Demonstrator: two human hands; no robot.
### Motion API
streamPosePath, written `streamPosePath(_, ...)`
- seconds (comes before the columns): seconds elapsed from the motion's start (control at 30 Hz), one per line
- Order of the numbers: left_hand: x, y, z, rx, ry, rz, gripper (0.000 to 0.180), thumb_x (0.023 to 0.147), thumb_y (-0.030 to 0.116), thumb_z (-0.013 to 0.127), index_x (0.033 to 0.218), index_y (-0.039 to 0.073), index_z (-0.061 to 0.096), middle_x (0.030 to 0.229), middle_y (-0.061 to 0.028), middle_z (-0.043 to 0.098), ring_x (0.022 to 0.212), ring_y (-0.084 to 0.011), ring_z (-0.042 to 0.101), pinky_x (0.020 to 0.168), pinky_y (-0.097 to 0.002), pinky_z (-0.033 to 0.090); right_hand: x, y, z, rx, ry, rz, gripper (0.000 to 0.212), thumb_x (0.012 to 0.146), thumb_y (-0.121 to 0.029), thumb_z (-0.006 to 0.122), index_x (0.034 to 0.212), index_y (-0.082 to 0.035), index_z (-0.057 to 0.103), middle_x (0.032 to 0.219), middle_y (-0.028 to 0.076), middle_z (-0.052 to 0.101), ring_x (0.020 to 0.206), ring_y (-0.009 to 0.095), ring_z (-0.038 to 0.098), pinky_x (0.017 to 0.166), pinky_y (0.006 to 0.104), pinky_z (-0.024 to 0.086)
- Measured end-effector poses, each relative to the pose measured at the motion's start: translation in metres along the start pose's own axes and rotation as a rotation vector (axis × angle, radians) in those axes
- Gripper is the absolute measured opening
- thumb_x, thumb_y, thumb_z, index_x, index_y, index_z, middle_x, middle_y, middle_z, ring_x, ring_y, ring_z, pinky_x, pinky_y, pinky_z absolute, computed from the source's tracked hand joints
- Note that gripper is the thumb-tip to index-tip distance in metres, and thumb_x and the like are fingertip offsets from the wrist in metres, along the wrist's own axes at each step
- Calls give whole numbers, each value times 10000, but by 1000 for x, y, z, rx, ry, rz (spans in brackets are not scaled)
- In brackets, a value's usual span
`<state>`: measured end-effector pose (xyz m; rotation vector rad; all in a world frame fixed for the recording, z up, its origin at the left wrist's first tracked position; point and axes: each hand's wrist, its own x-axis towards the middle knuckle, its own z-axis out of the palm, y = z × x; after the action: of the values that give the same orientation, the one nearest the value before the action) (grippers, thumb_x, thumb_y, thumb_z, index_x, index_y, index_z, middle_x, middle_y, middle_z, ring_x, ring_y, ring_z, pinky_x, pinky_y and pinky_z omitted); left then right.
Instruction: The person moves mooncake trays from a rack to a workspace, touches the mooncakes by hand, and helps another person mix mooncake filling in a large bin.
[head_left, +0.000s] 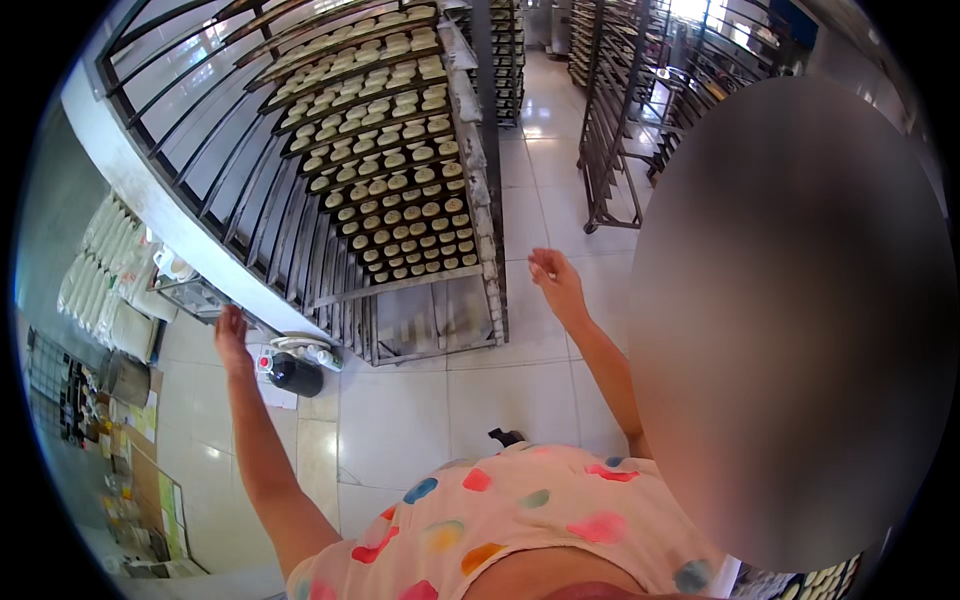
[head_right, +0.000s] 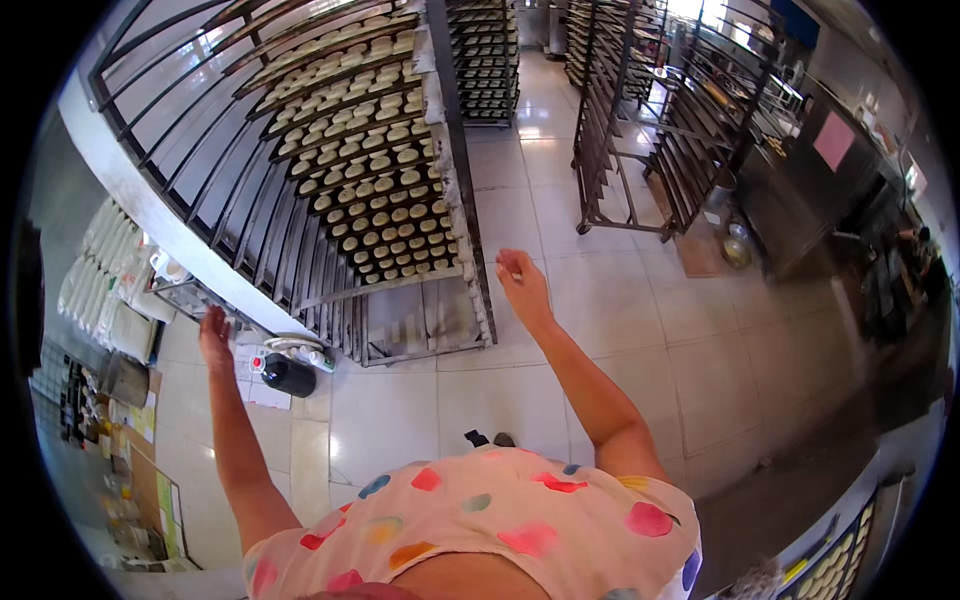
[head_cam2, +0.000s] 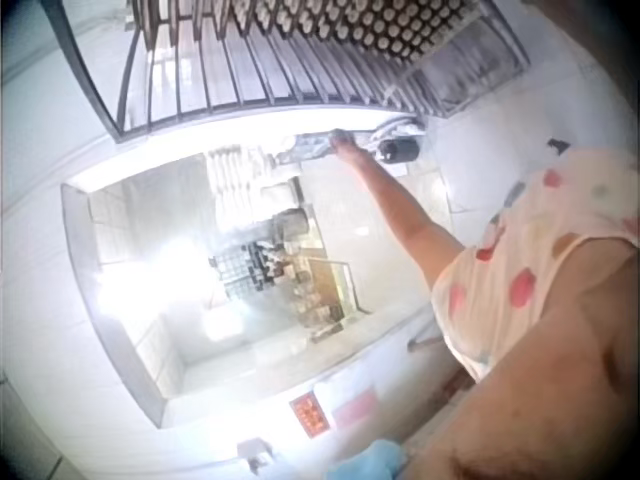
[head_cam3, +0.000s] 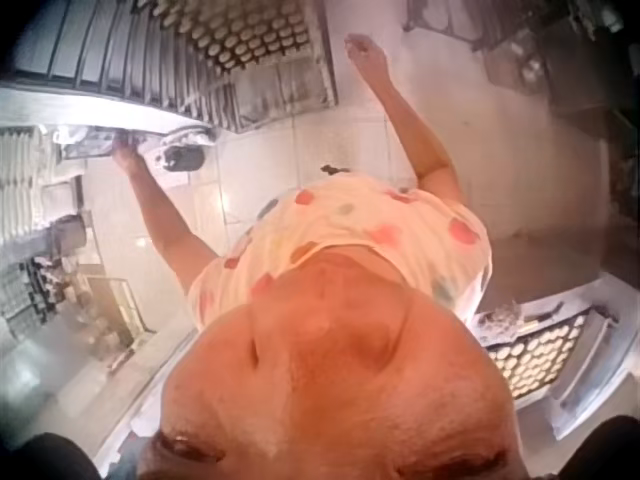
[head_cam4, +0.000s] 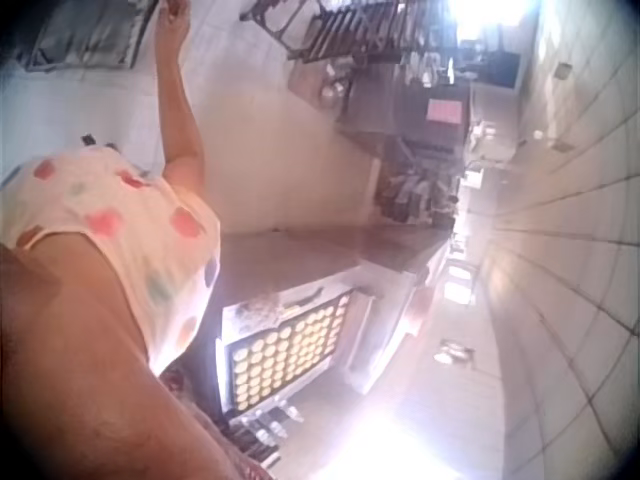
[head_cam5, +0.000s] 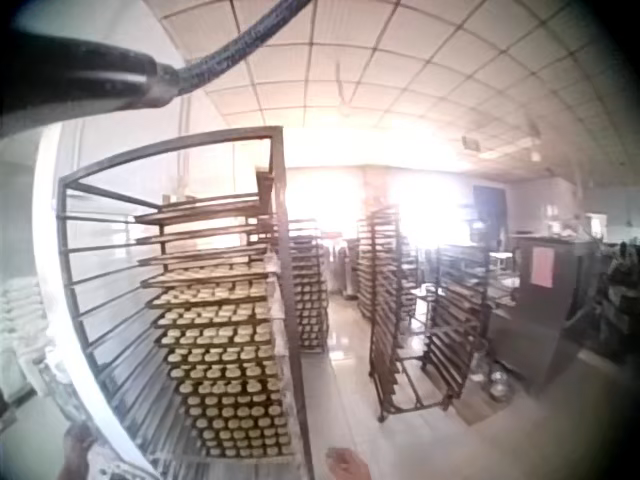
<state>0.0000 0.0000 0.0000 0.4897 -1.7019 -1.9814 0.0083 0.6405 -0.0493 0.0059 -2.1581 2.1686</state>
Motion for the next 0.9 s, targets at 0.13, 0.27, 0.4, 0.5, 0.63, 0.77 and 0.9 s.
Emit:
streamPosePath(0.13,29,54,42,99,38,105,575,875,495,518,1217,33,504,1218,-83,542,1148,-201,487,946,-343,359,67,-27,19,-101,140,-260,468,859,-118,595,1278,-28,408,1268,133,486,1174,220,477,944,335,410)
streamPosePath(0.27,95,86,56,130,169,140,702,849,592,485,1262,25,468,1241,-87,524,1190,-213,446,981,-353,325,122,-52,45,-166,158,-404,522,839,-166,631,1269,16,398,1265,140,484,1182,231,468,955,342,397)
streamPosePath(0.4,160,99,78,15,212,143,808,854,649,392,1349,11,368,1368,-125,421,1282,-234,370,1054,-353,247,154,-67,58,-260,185,-347,564,820,-156,655,1295,-22,382,1267,134,482,1139,212,491,930,339,403)
streamPosePath(0.5,195,94,106,-92,188,147,787,861,640,389,1321,2,383,1313,-135,462,1250,-239,401,1030,-379,293,176,-64,47,-346,257,-400,612,781,-183,689,1293,-29,391,1160,140,552,1048,233,548,879,335,437)
streamPosePath(0.63,244,82,81,-153,99,111,746,872,625,385,1298,13,406,1247,-124,513,1150,-227,476,978,-372,339,195,-72,48,-351,135,-487,656,765,-129,699,1314,-23,355,1182,138,542,1041,242,554,878,333,443)
streamPosePath(0.77,258,73,86,-157,-13,185,616,899,595,328,1066,54,568,854,-91,657,781,-204,584,728,-299,414,206,-79,57,-589,105,-469,659,750,-50,669,1316,-8,334,1080,166,582,964,288,585,819,332,461)
streamPosePath(0.9,242,77,113,-150,11,178,559,897,595,337,919,89,575,746,-70,641,696,-172,564,637,-307,409,225,-53,51,-679,211,-386,672,717,2,621,1315,7,314,905,196,595,795,368,583,685,390,460)
